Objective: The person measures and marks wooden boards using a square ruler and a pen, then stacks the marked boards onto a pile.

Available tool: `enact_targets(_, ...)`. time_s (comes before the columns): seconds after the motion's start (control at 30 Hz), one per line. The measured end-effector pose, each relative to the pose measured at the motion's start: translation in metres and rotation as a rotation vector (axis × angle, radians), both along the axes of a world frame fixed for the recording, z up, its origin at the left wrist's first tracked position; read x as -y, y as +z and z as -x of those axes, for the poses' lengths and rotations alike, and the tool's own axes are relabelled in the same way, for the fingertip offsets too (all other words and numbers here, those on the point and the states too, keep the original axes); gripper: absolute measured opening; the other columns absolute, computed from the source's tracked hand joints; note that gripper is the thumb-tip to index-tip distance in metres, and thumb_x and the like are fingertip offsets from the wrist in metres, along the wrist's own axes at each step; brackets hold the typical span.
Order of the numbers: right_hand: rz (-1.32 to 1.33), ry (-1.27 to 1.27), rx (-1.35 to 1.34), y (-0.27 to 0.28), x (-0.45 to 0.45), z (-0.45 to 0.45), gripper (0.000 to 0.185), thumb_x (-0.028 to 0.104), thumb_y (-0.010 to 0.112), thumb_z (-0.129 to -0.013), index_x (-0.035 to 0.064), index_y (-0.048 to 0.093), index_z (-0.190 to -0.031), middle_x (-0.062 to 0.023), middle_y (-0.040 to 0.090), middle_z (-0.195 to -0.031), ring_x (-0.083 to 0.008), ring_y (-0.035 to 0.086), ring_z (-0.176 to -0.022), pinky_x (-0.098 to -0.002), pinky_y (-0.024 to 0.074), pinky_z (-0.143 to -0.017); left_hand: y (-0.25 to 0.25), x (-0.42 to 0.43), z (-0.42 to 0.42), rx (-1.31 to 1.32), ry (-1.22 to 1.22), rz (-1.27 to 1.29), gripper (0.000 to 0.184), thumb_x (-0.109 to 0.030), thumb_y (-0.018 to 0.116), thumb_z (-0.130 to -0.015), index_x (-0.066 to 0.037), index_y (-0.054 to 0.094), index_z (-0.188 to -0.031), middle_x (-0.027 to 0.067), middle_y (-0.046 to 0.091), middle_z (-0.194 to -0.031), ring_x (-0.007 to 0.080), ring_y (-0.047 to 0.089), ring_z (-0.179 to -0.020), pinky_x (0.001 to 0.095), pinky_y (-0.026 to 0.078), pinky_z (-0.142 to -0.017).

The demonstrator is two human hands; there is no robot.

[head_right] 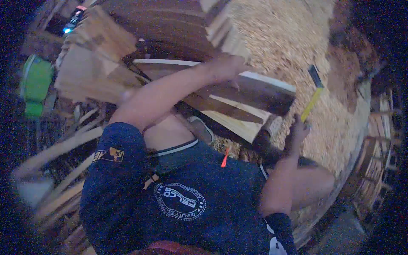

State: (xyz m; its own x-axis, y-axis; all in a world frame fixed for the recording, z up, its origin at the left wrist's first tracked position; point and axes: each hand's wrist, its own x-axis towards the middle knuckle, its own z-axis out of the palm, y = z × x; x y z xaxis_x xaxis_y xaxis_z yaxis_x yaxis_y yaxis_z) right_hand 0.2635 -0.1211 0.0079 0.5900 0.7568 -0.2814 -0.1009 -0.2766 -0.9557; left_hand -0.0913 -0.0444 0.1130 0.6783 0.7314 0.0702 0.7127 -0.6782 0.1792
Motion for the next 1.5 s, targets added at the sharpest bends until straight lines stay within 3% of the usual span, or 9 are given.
enact_targets(0.27, -0.006, -0.05, 0.008, -0.027, -0.026, 0.017, 0.028, 0.016, 0.078, -0.08, 0.0086, 0.055, -0.094, 0.0034, 0.04, -0.057, -0.0082, 0.032, -0.04, -0.029, 0.0247, -0.039, 0.195, 0.1, 0.123, 0.293, 0.406, -0.783, 0.059, -0.056, 0.086, -0.062, -0.004, 0.063, -0.079, 0.0116, 0.058, -0.077, 0.0288, 0.063, -0.071, 0.036, 0.054, -0.063)
enact_targets(0.37, -0.079, 0.043, -0.009, -0.028, -0.025, 0.021, 0.029, 0.017, 0.078, -0.08, 0.0083, 0.054, -0.094, 0.0043, 0.039, -0.057, -0.0077, 0.031, -0.041, -0.029, 0.0231, -0.04, 0.229, 0.127, 0.162, 0.304, 0.626, -0.933, 0.052, -0.044, 0.092, -0.062, -0.004, 0.064, -0.079, 0.0062, 0.063, -0.076, 0.0219, 0.062, -0.067, 0.0338, 0.053, -0.063)
enact_targets(0.47, -0.103, 0.056, 0.021, -0.033, -0.019, 0.017, 0.027, 0.016, 0.078, -0.081, 0.0085, 0.055, -0.093, 0.0054, 0.038, -0.056, -0.0073, 0.031, -0.041, -0.0288, 0.0211, -0.04, 0.252, 0.157, 0.174, 0.796, 0.711, -0.907, 0.046, -0.03, 0.097, -0.06, -0.004, 0.067, -0.083, 0.0017, 0.069, -0.082, 0.0143, 0.064, -0.072, 0.032, 0.053, -0.066)
enact_targets(0.6, -0.151, 0.058, 0.067, -0.028, -0.014, 0.019, 0.023, 0.016, 0.077, -0.082, 0.0092, 0.056, -0.09, 0.0062, 0.039, -0.056, -0.0065, 0.031, -0.04, -0.027, 0.0199, -0.038, 0.234, 0.19, 0.228, 1.065, 0.907, -0.899, 0.045, -0.023, 0.096, -0.062, -0.001, 0.07, -0.092, 0.0019, 0.072, -0.092, 0.012, 0.066, -0.08, 0.0318, 0.054, -0.072)
enact_targets(0.77, -0.109, 0.157, 0.07, -0.008, 0.001, 0.01, 0.023, 0.014, 0.076, -0.083, 0.0124, 0.054, -0.084, 0.0076, 0.039, -0.054, -0.0044, 0.029, -0.04, -0.0255, 0.0198, -0.037, 0.194, 0.239, 0.261, 0.745, 1.441, -1.089, 0.056, -0.025, 0.096, -0.062, 0.004, 0.069, -0.102, 0.0105, 0.073, -0.099, 0.0197, 0.067, -0.083, 0.0367, 0.054, -0.078)
enact_targets(0.87, -0.107, 0.28, -0.008, 0.008, 0.011, 0.007, 0.026, 0.014, 0.076, -0.082, 0.0065, 0.054, -0.094, 0.0027, 0.048, -0.068, -0.0067, 0.038, -0.052, -0.0254, 0.0313, -0.047, 0.165, 0.253, 0.292, 0.947, 1.331, -1.089, 0.058, -0.024, 0.096, -0.062, 0.006, 0.068, -0.103, 0.0133, 0.073, -0.099, 0.0209, 0.068, -0.085, 0.038, 0.053, -0.081)
enact_targets(1.2, 0.058, 0.328, 0.146, 0.021, 0.015, 0.026, 0.022, 0.013, 0.074, -0.081, 0.0117, 0.052, -0.082, 0.006, 0.036, -0.055, -0.006, 0.032, -0.039, -0.0238, 0.0234, -0.036, 0.094, 0.28, 0.339, 1.138, 1.23, -1.129, 0.046, -0.013, 0.094, -0.065, 0.004, 0.07, -0.1, 0.0086, 0.073, -0.101, 0.0179, 0.067, -0.088, 0.0336, 0.054, -0.083)
enact_targets(1.37, 0.078, 0.362, 0.222, 0.013, 0.009, 0.013, 0.024, 0.016, 0.076, -0.081, 0.0141, 0.053, -0.075, 0.0059, 0.037, -0.054, -0.0062, 0.032, -0.039, -0.0251, 0.0237, -0.036, 0.073, 0.299, 0.363, 0.817, 1.705, -0.834, 0.081, -0.043, 0.092, -0.066, 0.006, 0.059, -0.121, 0.0131, 0.068, -0.115, 0.0294, 0.065, -0.099, 0.0396, 0.051, -0.093)
enact_targets(1.5, 0.134, 0.363, 0.353, 0.009, 0.008, 0.006, 0.032, 0.016, 0.077, -0.081, 0.0163, 0.046, -0.071, 0.0063, 0.038, -0.054, -0.0059, 0.031, -0.04, -0.0258, 0.0223, -0.037, 0.039, 0.285, 0.381, 1.136, 1.43, -1.214, 0.058, -0.024, 0.091, -0.071, 0.007, 0.065, -0.112, 0.0121, 0.071, -0.104, 0.0218, 0.066, -0.092, 0.0355, 0.053, -0.086)
